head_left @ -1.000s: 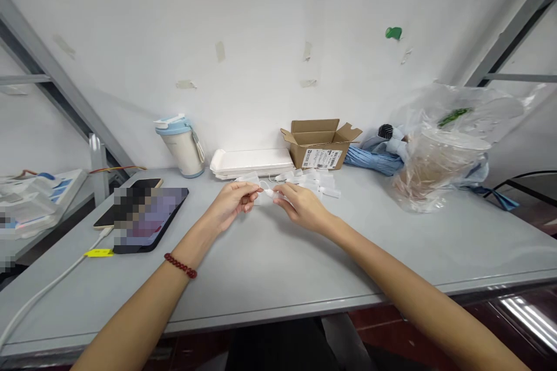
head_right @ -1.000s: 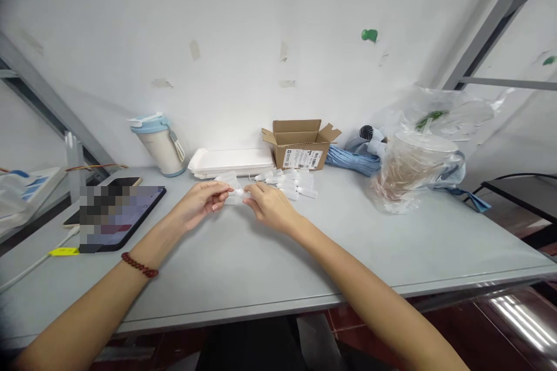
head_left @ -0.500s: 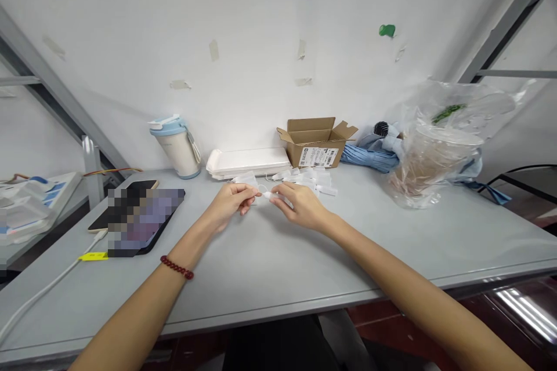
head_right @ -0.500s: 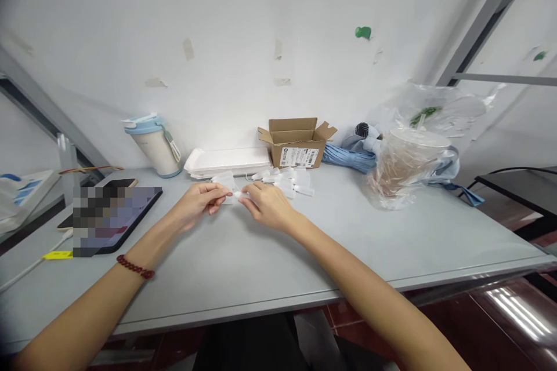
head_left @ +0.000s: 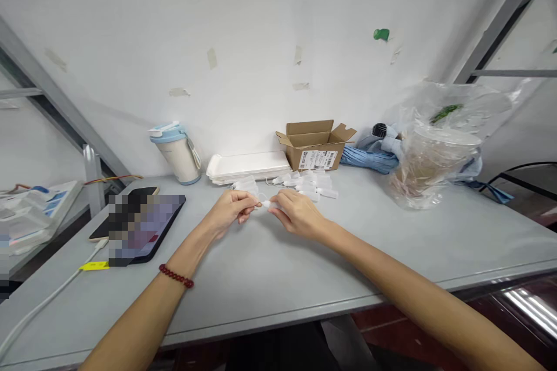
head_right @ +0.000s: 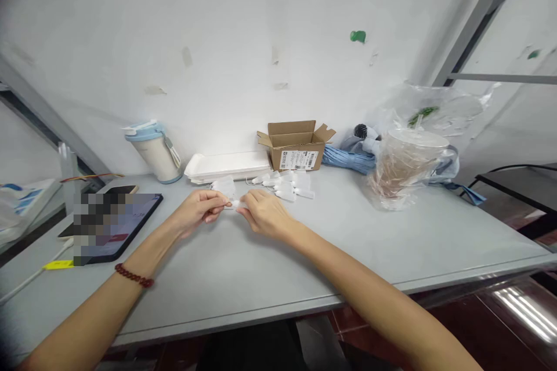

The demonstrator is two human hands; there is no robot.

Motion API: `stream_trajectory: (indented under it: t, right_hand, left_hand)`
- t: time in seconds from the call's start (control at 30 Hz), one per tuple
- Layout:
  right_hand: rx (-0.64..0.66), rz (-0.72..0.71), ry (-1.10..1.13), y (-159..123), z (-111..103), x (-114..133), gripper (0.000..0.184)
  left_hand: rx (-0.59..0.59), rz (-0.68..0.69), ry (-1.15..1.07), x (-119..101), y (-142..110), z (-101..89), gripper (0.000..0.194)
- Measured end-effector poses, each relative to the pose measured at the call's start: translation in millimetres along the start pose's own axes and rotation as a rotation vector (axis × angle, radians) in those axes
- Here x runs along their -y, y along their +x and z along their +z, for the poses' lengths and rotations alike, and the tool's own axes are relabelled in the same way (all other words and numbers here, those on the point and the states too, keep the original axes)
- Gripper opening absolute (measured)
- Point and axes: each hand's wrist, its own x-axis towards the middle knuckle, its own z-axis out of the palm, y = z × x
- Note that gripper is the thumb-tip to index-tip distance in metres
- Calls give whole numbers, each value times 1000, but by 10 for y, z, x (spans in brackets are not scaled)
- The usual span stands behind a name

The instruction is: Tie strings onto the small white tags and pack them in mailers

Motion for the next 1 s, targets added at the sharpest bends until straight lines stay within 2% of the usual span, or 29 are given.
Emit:
stream_trajectory:
  t: [0.37, 0.63, 1.0]
  right_hand:
    - [39, 20, -22, -11, 6, -16, 21]
    - [189, 339, 159, 68, -104, -47, 25]
    - [51, 292, 200, 26, -24, -129, 22]
  left_hand:
    - [42, 29, 67, 4, -8, -7, 19]
    - [16, 61, 102, -90, -16, -169, 23]
    - [-11, 51, 174, -73, 2, -236, 25]
